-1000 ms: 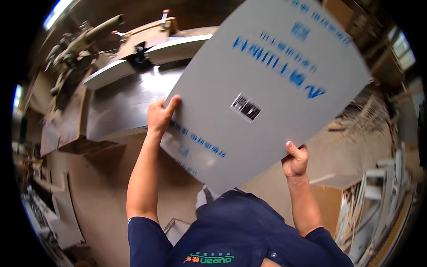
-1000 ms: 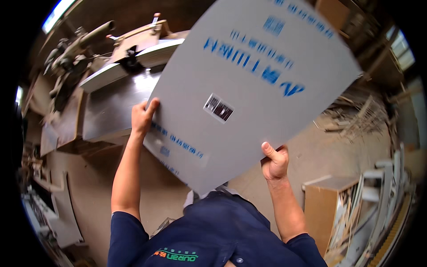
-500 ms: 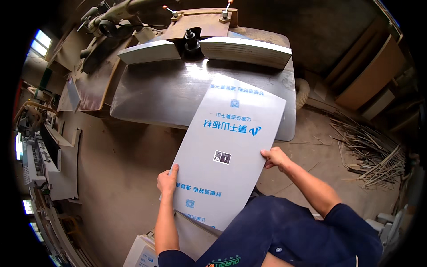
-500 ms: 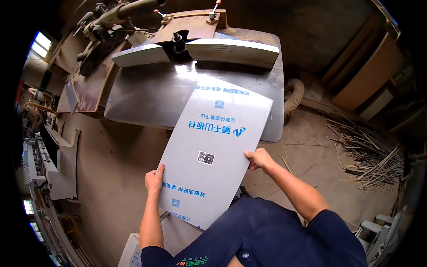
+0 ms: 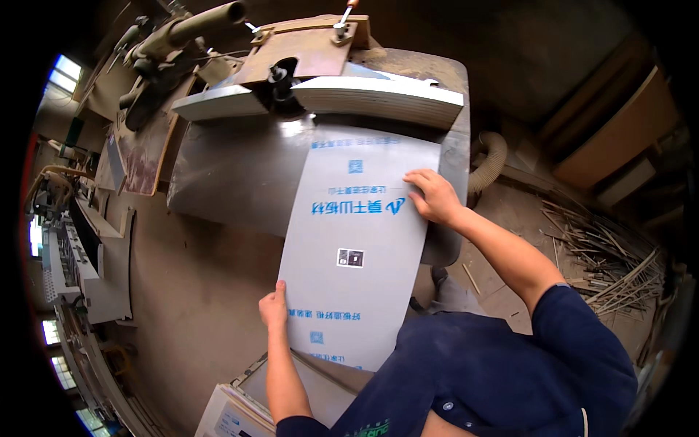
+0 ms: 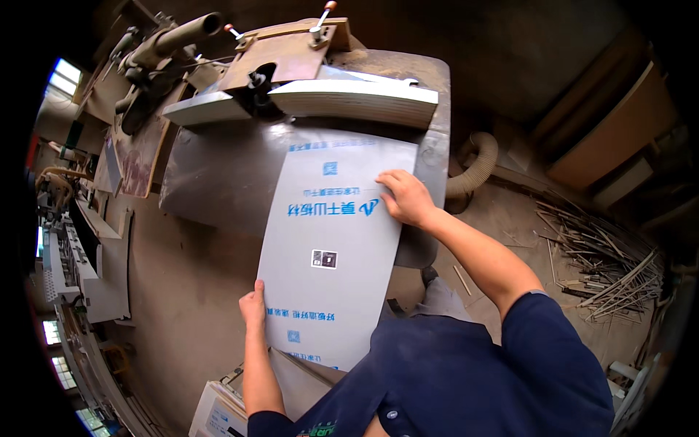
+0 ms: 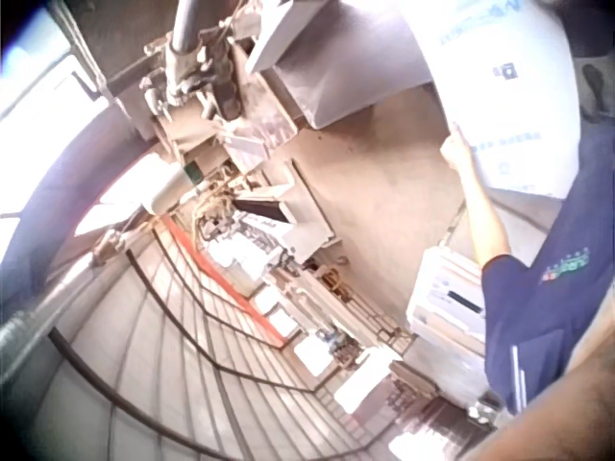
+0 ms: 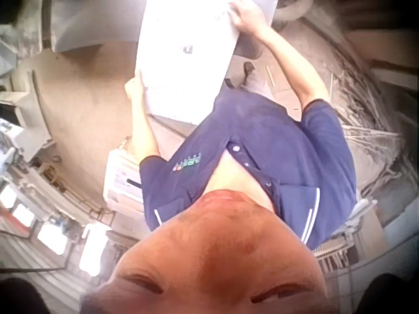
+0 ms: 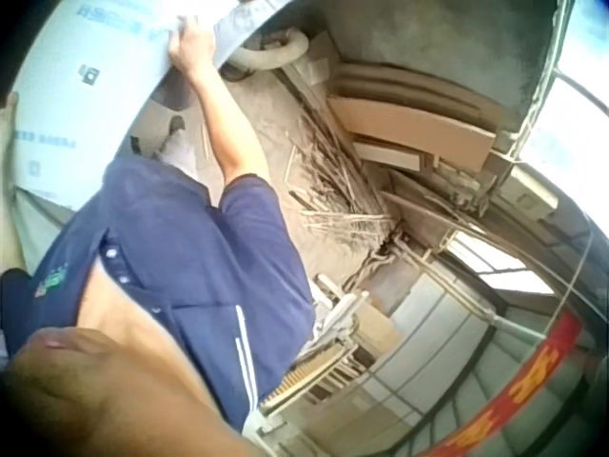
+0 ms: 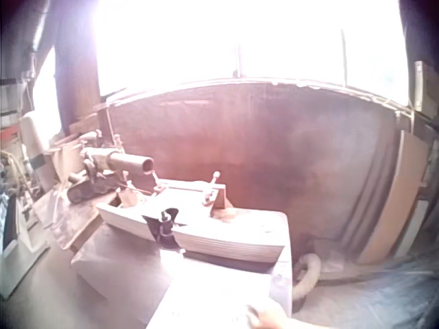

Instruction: The person picks up several large rectangular wooden panels one at a time and feeds them through a stationary shaping machine by hand, then places a black plastic strip onto the edge of a finished panel.

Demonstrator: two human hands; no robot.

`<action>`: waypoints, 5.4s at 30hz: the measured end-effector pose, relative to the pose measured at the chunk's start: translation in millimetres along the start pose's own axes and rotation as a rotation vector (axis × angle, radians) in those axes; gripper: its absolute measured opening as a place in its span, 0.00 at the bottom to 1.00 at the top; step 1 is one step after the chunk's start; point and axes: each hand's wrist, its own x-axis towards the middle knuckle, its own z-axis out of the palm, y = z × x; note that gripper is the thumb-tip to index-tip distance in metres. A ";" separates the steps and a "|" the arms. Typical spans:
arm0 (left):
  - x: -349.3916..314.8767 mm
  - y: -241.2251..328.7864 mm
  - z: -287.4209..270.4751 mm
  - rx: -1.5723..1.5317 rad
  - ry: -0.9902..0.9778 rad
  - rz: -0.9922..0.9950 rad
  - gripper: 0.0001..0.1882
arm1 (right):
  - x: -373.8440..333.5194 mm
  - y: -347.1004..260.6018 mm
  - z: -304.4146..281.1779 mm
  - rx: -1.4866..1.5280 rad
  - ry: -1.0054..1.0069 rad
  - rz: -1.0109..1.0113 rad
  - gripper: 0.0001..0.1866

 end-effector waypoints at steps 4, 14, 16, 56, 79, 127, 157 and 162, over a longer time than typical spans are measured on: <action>-25.6 5.8 9.3 -0.014 0.072 -0.002 0.38 | 7.4 63.3 -12.6 -0.036 0.246 0.192 0.17; -20.2 -30.1 19.4 -0.057 0.096 0.042 0.37 | 21.7 109.5 -10.9 -0.209 -0.090 0.420 0.11; -25.7 -23.1 17.7 -0.059 0.086 0.039 0.37 | 22.5 119.1 -29.1 -0.284 -0.040 0.560 0.09; 44.9 323.2 145.8 0.419 0.200 0.663 0.46 | 73.9 58.8 9.7 -0.121 -0.359 -0.079 0.42; 145.8 314.5 97.4 0.445 0.242 0.669 0.47 | 144.2 18.7 76.3 -0.060 -0.354 -0.101 0.43; 323.4 264.0 -4.0 0.505 0.357 0.697 0.44 | 260.5 -57.7 222.5 -0.004 -0.244 -0.138 0.41; 360.3 82.9 -117.3 0.383 0.264 0.240 0.49 | 341.9 -3.0 317.1 -0.060 -0.258 -0.160 0.27; 337.8 37.2 -123.7 0.215 0.082 0.089 0.40 | 365.1 48.7 322.9 -0.187 -0.240 -0.343 0.25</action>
